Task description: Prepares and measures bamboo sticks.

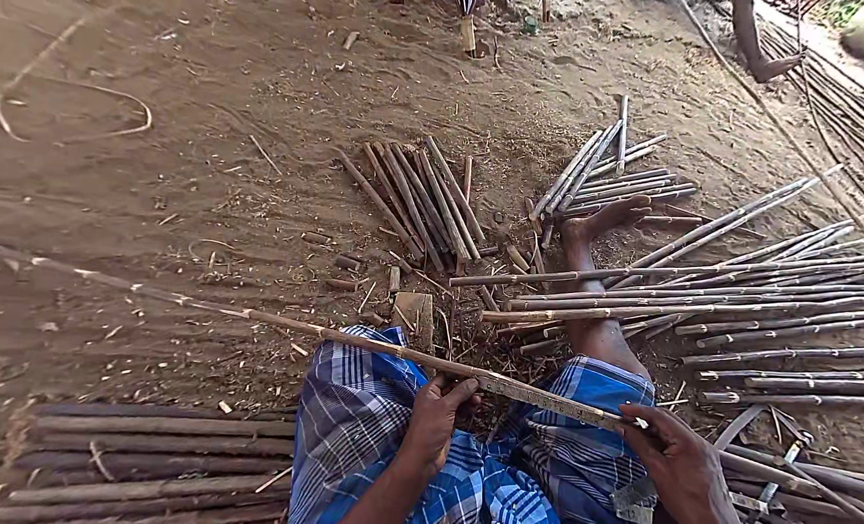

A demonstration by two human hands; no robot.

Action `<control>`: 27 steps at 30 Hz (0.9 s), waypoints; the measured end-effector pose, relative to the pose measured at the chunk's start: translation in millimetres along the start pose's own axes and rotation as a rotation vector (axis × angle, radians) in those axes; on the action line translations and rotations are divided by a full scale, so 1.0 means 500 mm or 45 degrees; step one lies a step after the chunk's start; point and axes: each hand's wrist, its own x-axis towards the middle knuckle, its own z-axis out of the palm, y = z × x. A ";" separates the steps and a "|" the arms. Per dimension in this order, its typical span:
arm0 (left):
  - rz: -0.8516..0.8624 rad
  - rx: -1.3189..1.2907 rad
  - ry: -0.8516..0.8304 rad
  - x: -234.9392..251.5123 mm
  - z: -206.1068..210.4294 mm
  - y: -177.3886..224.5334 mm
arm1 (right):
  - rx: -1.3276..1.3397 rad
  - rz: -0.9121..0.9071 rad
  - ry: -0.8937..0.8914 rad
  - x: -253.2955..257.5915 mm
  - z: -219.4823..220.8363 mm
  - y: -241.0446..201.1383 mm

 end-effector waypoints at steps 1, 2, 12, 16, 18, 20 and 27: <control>-0.004 -0.014 0.003 0.000 0.000 -0.001 | -0.007 -0.007 0.007 0.001 0.001 -0.001; -0.007 -0.032 0.001 0.000 -0.001 -0.003 | -0.015 -0.011 0.013 0.001 0.003 -0.002; 0.122 0.045 -0.049 0.014 -0.017 -0.028 | 0.228 0.170 -0.131 0.007 -0.018 -0.014; 0.117 0.050 -0.055 0.024 0.006 -0.030 | 0.626 0.302 -0.307 -0.018 -0.122 0.031; 0.115 0.001 0.019 0.021 0.023 -0.026 | 0.672 0.298 -0.287 -0.037 -0.162 0.056; 0.133 -0.061 0.062 0.026 0.030 -0.028 | 0.677 0.287 -0.274 -0.056 -0.199 0.087; 0.124 -0.120 0.048 0.025 0.060 -0.031 | 0.550 0.280 -0.271 -0.132 -0.340 0.160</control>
